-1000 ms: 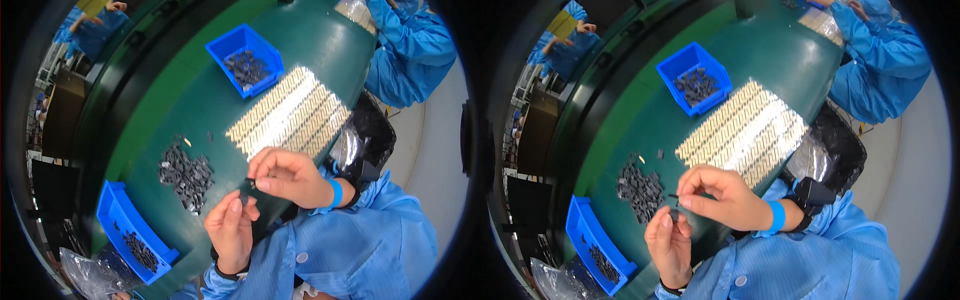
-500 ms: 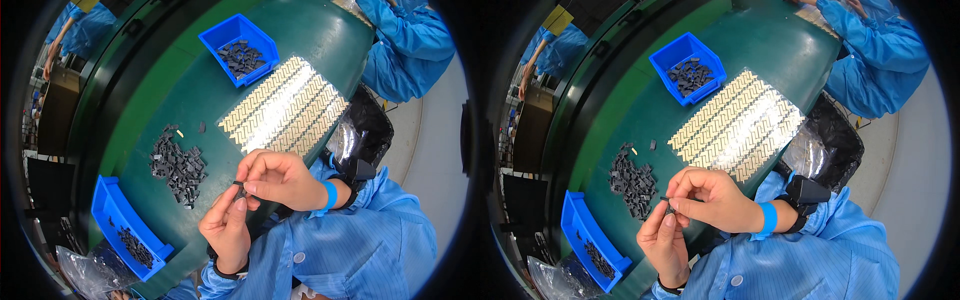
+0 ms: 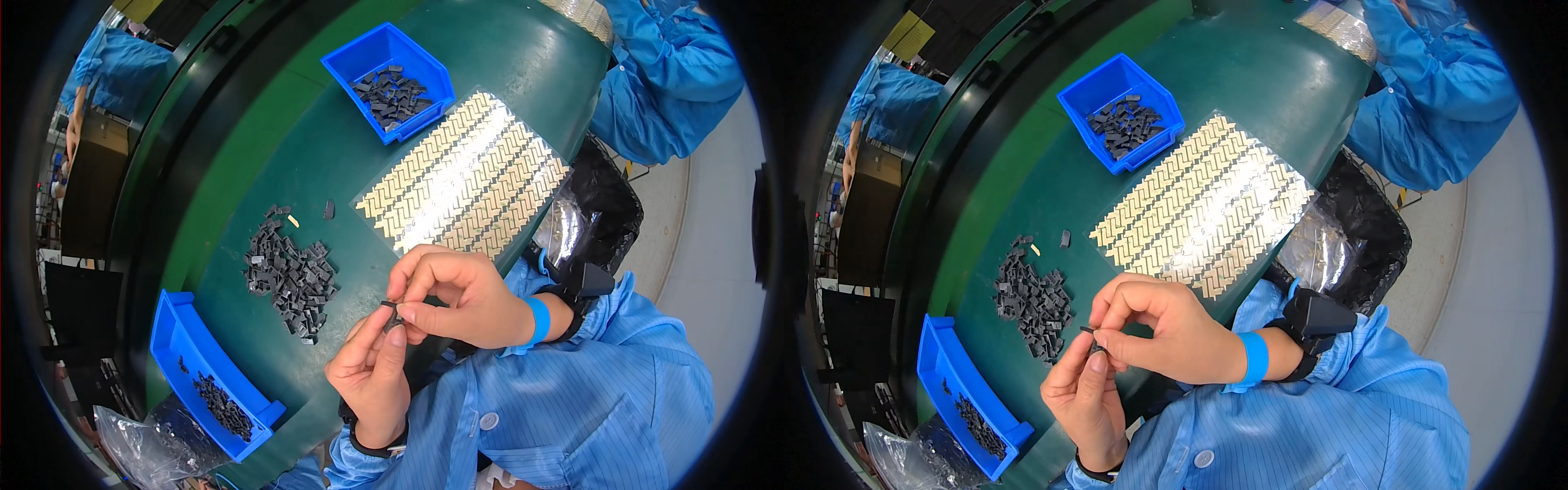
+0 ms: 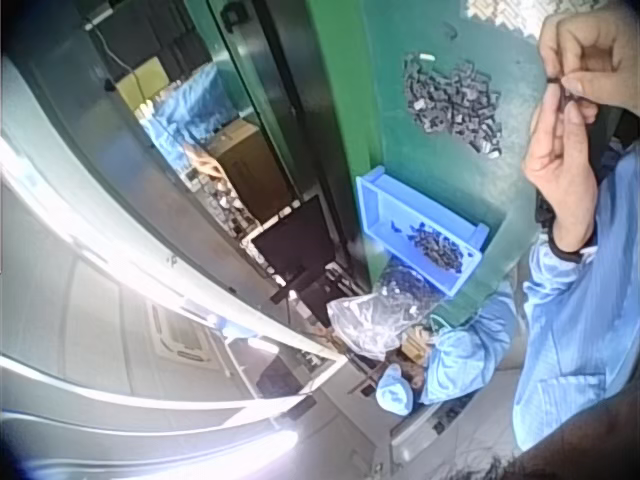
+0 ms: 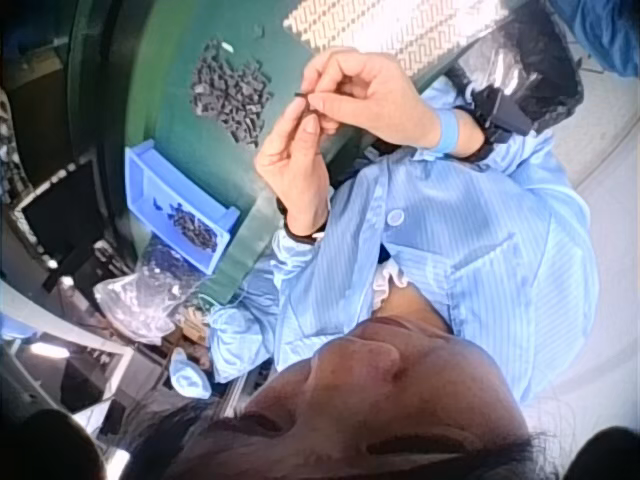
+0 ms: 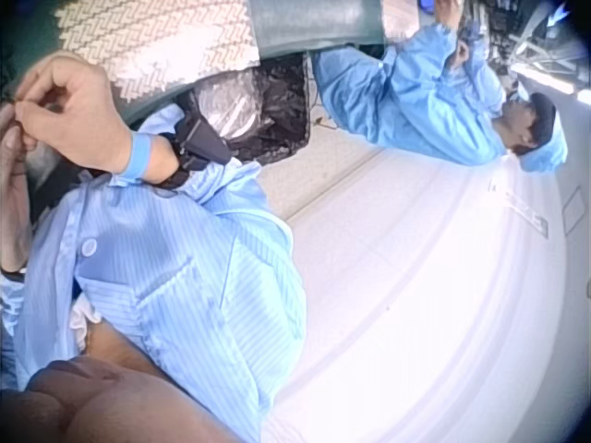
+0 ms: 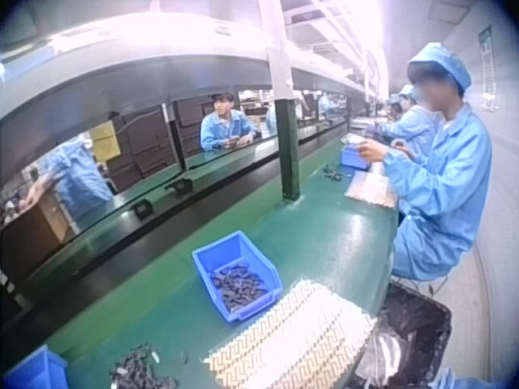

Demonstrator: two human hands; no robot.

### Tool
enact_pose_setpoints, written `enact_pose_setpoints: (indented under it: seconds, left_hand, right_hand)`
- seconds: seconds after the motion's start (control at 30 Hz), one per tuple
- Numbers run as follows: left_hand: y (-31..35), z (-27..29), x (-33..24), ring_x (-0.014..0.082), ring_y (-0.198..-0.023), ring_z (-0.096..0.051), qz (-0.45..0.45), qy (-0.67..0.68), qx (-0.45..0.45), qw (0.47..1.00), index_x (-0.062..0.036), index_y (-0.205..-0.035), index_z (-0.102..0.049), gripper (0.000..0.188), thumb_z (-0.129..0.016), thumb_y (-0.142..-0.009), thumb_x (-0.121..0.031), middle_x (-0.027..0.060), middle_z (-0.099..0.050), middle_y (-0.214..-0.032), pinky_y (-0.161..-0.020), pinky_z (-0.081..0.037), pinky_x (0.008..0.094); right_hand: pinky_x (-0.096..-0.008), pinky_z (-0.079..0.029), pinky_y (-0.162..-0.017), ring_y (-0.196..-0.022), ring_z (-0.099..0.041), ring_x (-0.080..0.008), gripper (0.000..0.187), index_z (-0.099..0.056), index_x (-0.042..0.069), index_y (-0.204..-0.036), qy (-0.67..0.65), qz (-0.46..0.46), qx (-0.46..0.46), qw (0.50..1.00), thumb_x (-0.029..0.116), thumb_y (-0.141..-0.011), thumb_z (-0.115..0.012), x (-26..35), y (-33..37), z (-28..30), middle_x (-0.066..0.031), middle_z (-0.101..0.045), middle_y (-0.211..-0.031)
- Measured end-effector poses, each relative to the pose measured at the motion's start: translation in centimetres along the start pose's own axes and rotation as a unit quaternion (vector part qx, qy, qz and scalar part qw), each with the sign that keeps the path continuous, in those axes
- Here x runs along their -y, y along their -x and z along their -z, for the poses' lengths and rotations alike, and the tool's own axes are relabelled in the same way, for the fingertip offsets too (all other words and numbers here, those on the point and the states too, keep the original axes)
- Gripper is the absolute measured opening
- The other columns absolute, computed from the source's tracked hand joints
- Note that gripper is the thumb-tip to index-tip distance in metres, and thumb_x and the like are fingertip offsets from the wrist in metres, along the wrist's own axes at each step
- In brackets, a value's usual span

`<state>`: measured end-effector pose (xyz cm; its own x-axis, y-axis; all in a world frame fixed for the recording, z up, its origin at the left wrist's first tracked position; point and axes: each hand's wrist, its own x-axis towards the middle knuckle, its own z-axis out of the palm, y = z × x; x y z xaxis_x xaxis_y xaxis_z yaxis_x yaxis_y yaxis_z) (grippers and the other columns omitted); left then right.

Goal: Assembling small black plastic parts into a yellow patterned template on a factory production line.

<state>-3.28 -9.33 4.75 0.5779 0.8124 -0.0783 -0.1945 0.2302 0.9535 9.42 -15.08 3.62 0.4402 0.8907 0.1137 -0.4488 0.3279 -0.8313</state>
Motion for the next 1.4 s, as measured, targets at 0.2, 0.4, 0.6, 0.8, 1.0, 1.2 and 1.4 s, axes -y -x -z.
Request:
enact_pose_setpoints:
  seconds: [0.2,0.4,0.6,0.8,1.0,1.2,1.4]
  left_hand:
    - [0.1,0.1,0.0,0.0178,-0.075,-0.062,-0.007,0.005,0.005,1.000,0.0032,-0.110,-0.058,0.027,-0.056,-0.083,0.004,0.0154,-0.064,-0.092,-0.067,-0.052,0.0273]
    - [0.1,0.0,0.0,0.0185,-0.079,-0.062,-0.002,0.033,0.017,0.999,0.0035,-0.109,-0.058,0.026,-0.056,-0.083,0.003,0.0161,-0.064,-0.096,-0.070,-0.052,0.0288]
    - [0.3,0.3,0.6,0.0192,-0.086,-0.063,-0.014,0.027,0.005,1.000,0.0036,-0.109,-0.058,0.025,-0.056,-0.084,0.003,0.0163,-0.063,-0.099,-0.074,-0.052,0.0293]
    - [0.3,0.3,0.5,0.0191,-0.087,-0.063,-0.019,0.037,0.006,0.999,0.0037,-0.109,-0.058,0.025,-0.056,-0.083,0.003,0.0165,-0.063,-0.100,-0.076,-0.053,0.0296]
    - [0.5,0.2,0.5,0.0198,-0.086,-0.063,-0.019,0.055,0.013,0.998,0.0039,-0.107,-0.059,0.024,-0.056,-0.083,0.003,0.0166,-0.063,-0.099,-0.077,-0.053,0.0301]
    - [0.6,0.3,0.4,0.0198,-0.085,-0.063,-0.011,0.061,0.005,0.998,0.0038,-0.105,-0.060,0.022,-0.055,-0.084,-0.001,0.0160,-0.063,-0.097,-0.077,-0.053,0.0301]
    - [-0.1,0.3,0.0,0.0201,-0.084,-0.064,0.015,0.121,0.010,0.993,0.0037,-0.101,-0.061,0.018,-0.054,-0.085,-0.001,0.0154,-0.064,-0.093,-0.076,-0.053,0.0299]
  right_hand:
    - [-0.0219,-0.050,-0.061,-0.070,-0.057,-0.0099,0.007,-0.053,-0.002,-0.077,0.062,0.036,0.004,0.997,-0.004,-0.079,-0.059,-0.2,0.1,0.2,-0.0098,-0.051,-0.094]
    - [-0.0255,-0.046,-0.067,-0.078,-0.055,-0.0127,0.010,-0.054,0.002,-0.075,0.110,0.046,-0.026,0.993,0.001,-0.076,-0.063,-0.1,0.3,-0.1,-0.0079,-0.055,-0.090]
    - [-0.0271,-0.046,-0.069,-0.080,-0.056,-0.0156,0.011,-0.053,0.003,-0.074,0.139,0.073,-0.037,0.987,0.001,-0.074,-0.064,-0.2,0.3,-0.3,-0.0066,-0.057,-0.089]
    - [-0.0279,-0.046,-0.069,-0.080,-0.056,-0.0166,0.011,-0.053,0.003,-0.073,0.183,0.110,-0.027,0.977,0.000,-0.073,-0.064,-0.2,0.2,-0.3,-0.0069,-0.057,-0.089]
    - [-0.0282,-0.047,-0.069,-0.079,-0.057,-0.0173,0.011,-0.054,0.003,-0.072,0.203,0.119,-0.029,0.971,0.000,-0.072,-0.064,0.0,0.4,-0.4,-0.0071,-0.058,-0.088]
    - [-0.0266,-0.044,-0.074,-0.083,-0.054,-0.0141,0.009,-0.057,0.001,-0.075,0.206,0.109,-0.002,0.972,0.000,-0.075,-0.066,0.2,0.7,-0.3,-0.0118,-0.055,-0.095]
    - [-0.0268,-0.044,-0.074,-0.083,-0.054,-0.0137,0.009,-0.057,0.000,-0.075,0.200,0.106,0.002,0.974,-0.001,-0.076,-0.065,-0.2,0.2,-0.4,-0.0121,-0.054,-0.096]
